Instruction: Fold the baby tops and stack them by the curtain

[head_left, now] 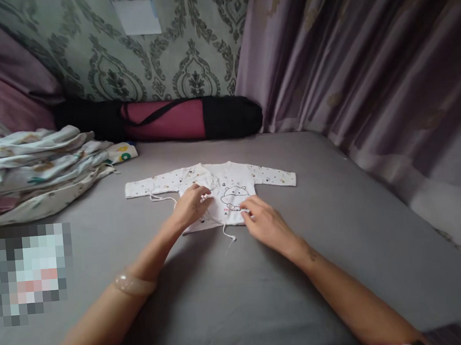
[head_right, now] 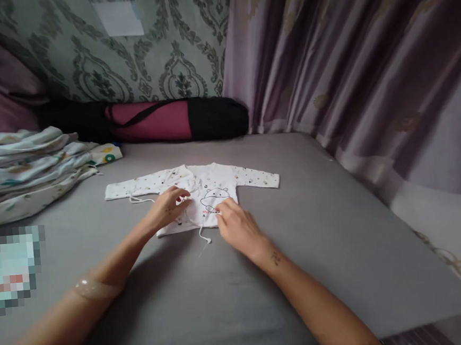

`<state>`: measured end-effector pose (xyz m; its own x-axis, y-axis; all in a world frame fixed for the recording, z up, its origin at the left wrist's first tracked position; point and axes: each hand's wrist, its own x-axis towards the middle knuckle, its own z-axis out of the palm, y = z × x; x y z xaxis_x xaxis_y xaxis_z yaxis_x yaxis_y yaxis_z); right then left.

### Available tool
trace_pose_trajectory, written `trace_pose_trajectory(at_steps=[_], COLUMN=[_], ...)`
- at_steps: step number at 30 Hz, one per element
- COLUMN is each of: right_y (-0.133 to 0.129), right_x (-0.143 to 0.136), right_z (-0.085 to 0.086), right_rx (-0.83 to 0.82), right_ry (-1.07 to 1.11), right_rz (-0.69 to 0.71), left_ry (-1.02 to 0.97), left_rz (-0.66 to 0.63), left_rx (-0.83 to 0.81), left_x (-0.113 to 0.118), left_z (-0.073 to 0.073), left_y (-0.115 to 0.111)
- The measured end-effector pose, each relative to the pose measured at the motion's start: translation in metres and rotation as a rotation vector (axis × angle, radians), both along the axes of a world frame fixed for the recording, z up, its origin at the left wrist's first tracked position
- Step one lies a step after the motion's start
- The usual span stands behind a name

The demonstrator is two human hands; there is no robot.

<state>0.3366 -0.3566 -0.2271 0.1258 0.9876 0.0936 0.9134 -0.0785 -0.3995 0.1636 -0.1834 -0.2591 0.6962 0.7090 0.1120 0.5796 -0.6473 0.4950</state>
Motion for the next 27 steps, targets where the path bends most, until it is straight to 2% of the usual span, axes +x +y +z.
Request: trace_pose_trajectory(at_steps=[2, 4, 9, 12, 16, 20, 23, 25, 27], right_y=[-0.01, -0.018, -0.02, -0.017, -0.02, -0.032, -0.03, -0.015, 0.013], right_x=[0.017, 0.023, 0.012, 0.008, 0.008, 0.01, 0.016, 0.019, 0.021], right_z=[-0.005, -0.011, -0.019, -0.02, -0.021, -0.015, -0.005, -0.001, -0.002], right_rx=[-0.074, -0.158, -0.215, -0.231, -0.241, -0.277, -0.333, -0.28, -0.152], right_ry=[-0.007, -0.021, -0.075, -0.109, -0.149, -0.177, -0.175, -0.162, -0.146], right_rz=[-0.152, -0.22, -0.244, -0.24, -0.248, -0.205, -0.151, -0.135, -0.12], left_ry=[0.043, 0.105, 0.068, 0.019, 0.015, 0.088, 0.099, 0.05, 0.0], left_rz=[-0.008, 0.039, 0.106, 0.147, 0.14, 0.068, 0.04, 0.019, -0.05], left_rx=[-0.023, -0.077, -0.197, -0.26, -0.283, -0.213, -0.081, 0.047, 0.158], left_x=[-0.005, -0.007, 0.0, 0.003, -0.001, -0.008, -0.005, 0.005, 0.023], left_z=[0.003, 0.005, 0.0, -0.004, -0.004, -0.003, -0.001, 0.001, 0.001], left_y=[-0.011, -0.022, -0.034, -0.032, -0.028, -0.027, -0.027, -0.027, -0.027])
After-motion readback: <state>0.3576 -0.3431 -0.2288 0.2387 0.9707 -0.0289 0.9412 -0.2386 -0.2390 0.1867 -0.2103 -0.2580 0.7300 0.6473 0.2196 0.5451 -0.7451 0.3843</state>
